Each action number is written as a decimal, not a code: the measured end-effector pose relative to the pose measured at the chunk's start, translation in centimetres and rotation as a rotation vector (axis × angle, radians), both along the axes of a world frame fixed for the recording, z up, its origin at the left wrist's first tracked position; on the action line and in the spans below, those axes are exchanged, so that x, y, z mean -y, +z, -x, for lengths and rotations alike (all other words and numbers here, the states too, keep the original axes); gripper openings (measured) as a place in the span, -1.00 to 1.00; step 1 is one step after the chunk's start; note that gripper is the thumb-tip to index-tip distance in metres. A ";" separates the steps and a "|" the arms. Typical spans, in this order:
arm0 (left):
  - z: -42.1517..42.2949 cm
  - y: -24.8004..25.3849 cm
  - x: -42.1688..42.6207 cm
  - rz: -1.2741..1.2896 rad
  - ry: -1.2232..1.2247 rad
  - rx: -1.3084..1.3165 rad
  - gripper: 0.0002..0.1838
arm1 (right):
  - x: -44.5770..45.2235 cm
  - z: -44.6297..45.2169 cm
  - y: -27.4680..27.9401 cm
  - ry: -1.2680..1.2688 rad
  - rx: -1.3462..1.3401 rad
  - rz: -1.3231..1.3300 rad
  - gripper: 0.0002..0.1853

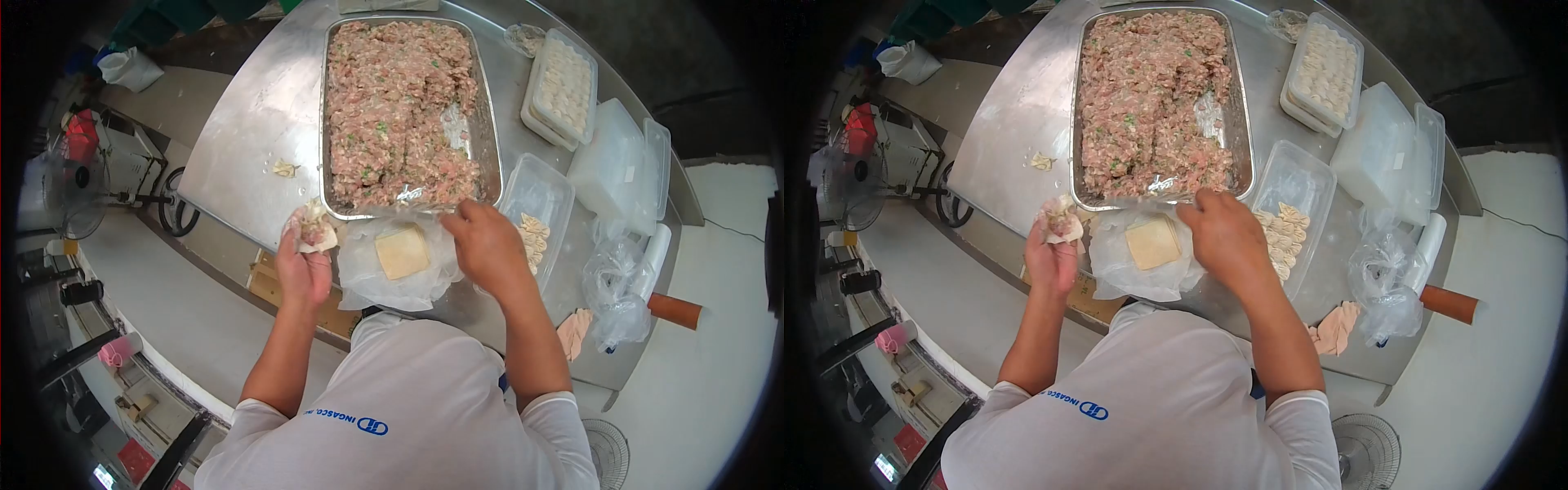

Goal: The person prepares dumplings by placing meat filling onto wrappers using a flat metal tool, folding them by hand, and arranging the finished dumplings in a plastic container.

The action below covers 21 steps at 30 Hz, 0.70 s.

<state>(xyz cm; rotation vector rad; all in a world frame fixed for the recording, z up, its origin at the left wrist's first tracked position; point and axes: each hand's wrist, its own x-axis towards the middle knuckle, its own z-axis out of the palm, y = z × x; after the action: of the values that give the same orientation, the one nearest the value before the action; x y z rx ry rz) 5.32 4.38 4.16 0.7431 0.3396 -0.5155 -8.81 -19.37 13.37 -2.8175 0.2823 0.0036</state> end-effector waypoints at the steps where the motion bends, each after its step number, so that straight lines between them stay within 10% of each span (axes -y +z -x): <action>1: -0.4 0.5 -0.3 -0.021 0.031 0.024 -0.62 | 0.4 -0.8 0.1 -0.036 -0.036 0.037 -0.70; 12: -0.1 0.4 -0.1 -0.010 -0.038 0.082 -0.59 | 2.2 -2.2 0.4 0.246 -0.016 -0.077 -0.83; 21: 0.2 3.7 4.1 0.240 -0.226 -0.036 -0.57 | -2.3 2.1 -3.2 -0.045 0.218 -0.270 -0.63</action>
<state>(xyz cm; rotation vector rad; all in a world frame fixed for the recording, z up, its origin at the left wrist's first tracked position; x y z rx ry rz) 5.15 0.30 7.85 0.5415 0.2230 -0.7698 -10.88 -17.11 10.22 -2.5155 0.2715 -0.2549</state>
